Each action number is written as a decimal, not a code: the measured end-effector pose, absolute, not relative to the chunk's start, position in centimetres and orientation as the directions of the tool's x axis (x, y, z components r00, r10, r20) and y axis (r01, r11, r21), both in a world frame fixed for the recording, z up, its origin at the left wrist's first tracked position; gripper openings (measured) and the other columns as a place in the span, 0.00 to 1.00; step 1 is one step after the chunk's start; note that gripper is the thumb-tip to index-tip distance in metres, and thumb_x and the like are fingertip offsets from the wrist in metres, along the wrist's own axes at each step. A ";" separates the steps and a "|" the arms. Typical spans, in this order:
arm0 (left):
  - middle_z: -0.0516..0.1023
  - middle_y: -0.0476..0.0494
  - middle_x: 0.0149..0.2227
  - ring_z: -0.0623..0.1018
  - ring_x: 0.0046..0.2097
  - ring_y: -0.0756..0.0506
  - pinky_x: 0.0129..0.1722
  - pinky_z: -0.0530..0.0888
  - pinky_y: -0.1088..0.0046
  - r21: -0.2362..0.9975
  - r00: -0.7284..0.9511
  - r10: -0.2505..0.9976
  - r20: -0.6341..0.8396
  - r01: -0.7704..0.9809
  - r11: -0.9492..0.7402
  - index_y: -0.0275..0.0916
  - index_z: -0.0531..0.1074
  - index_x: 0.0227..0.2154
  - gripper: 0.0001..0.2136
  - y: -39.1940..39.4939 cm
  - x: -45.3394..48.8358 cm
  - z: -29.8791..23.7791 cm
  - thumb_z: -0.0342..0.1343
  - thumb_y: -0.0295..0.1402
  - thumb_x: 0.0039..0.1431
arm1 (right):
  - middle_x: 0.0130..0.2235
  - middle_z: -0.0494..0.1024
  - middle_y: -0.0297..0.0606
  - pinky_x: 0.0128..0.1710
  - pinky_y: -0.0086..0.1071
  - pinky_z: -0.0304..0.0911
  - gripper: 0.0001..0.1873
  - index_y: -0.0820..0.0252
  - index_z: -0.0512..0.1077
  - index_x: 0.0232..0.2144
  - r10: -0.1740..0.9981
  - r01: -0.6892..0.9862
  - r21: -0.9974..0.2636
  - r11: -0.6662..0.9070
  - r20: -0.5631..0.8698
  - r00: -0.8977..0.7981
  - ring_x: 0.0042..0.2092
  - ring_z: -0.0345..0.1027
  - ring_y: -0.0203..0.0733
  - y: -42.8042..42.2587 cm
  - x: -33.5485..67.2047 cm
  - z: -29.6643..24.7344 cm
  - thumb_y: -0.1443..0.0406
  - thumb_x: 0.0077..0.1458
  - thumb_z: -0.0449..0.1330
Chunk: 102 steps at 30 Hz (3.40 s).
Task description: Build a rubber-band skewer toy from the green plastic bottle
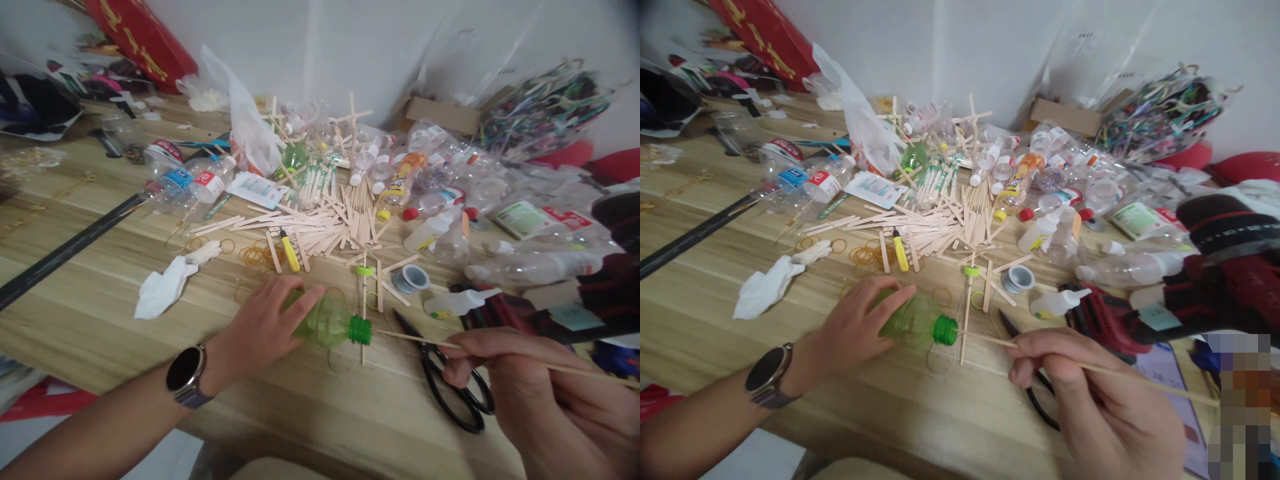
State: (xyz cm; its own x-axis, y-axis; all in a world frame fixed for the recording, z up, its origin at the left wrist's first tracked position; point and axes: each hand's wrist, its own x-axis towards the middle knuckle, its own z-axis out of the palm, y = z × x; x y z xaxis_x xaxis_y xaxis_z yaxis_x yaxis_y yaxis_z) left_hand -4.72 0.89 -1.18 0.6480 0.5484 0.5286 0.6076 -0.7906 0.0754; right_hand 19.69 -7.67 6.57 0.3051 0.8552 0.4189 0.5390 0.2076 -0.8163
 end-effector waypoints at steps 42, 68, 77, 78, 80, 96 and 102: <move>0.67 0.34 0.46 0.70 0.47 0.37 0.45 0.74 0.57 0.061 0.660 0.535 0.527 0.598 -0.799 0.35 0.59 0.57 0.28 1.1 -4.8 -1.2 0.55 0.25 0.50 | 0.23 0.75 0.29 0.29 0.30 0.67 0.11 0.45 0.77 0.30 0.859 0.596 -0.764 0.246 0.457 0.231 0.26 0.69 0.38 -7.9 20.0 6.8 0.64 0.61 0.56; 0.68 0.33 0.46 0.71 0.47 0.37 0.45 0.74 0.56 0.067 0.659 0.547 0.517 0.605 -0.793 0.35 0.58 0.57 0.28 1.0 -4.8 -1.1 0.55 0.24 0.50 | 0.24 0.76 0.30 0.26 0.31 0.67 0.10 0.47 0.77 0.29 0.855 0.585 -0.768 0.261 0.465 0.230 0.25 0.69 0.39 -7.9 20.4 6.4 0.64 0.60 0.57; 0.67 0.34 0.47 0.71 0.48 0.37 0.46 0.74 0.56 0.078 0.658 0.555 0.509 0.607 -0.791 0.35 0.58 0.57 0.30 0.9 -4.9 -1.2 0.56 0.24 0.49 | 0.25 0.77 0.31 0.26 0.29 0.67 0.10 0.47 0.77 0.31 0.856 0.581 -0.767 0.272 0.468 0.218 0.26 0.70 0.38 -7.8 20.5 6.5 0.64 0.60 0.57; 0.67 0.34 0.47 0.71 0.48 0.37 0.46 0.74 0.56 0.079 0.656 0.554 0.512 0.606 -0.791 0.36 0.58 0.57 0.30 0.9 -4.9 -1.2 0.56 0.24 0.49 | 0.25 0.77 0.30 0.26 0.29 0.67 0.10 0.47 0.77 0.31 0.856 0.580 -0.768 0.272 0.468 0.218 0.25 0.70 0.38 -7.8 20.6 6.5 0.64 0.60 0.57; 0.67 0.34 0.47 0.71 0.48 0.37 0.47 0.74 0.57 0.083 0.655 0.554 0.514 0.605 -0.792 0.36 0.58 0.57 0.30 0.9 -4.9 -1.3 0.56 0.24 0.49 | 0.24 0.76 0.30 0.27 0.29 0.67 0.10 0.47 0.77 0.30 0.858 0.582 -0.769 0.264 0.463 0.223 0.26 0.70 0.38 -7.8 20.6 6.4 0.64 0.61 0.57; 0.69 0.34 0.47 0.72 0.48 0.37 0.45 0.74 0.56 0.104 0.652 0.568 0.503 0.607 -0.788 0.38 0.58 0.57 0.28 1.0 -4.9 -1.2 0.56 0.26 0.52 | 0.23 0.76 0.31 0.29 0.33 0.68 0.10 0.46 0.77 0.29 0.853 0.613 -0.749 0.252 0.470 0.224 0.26 0.70 0.41 -7.7 20.2 6.5 0.64 0.60 0.57; 0.69 0.34 0.47 0.72 0.48 0.37 0.46 0.74 0.56 0.092 0.653 0.560 0.510 0.606 -0.790 0.37 0.59 0.57 0.29 1.0 -4.9 -1.2 0.57 0.25 0.50 | 0.24 0.76 0.30 0.29 0.33 0.68 0.10 0.46 0.77 0.30 0.847 0.610 -0.744 0.272 0.487 0.216 0.26 0.70 0.40 -8.0 20.6 6.3 0.64 0.60 0.57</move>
State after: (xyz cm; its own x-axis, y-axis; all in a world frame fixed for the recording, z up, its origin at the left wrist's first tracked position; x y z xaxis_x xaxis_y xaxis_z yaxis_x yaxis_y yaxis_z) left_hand -4.85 1.03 -1.22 0.6527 0.5600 0.5103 0.6063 -0.7900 0.0915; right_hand 20.55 -7.95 6.34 0.2158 0.8466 0.4866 0.6096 0.2725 -0.7444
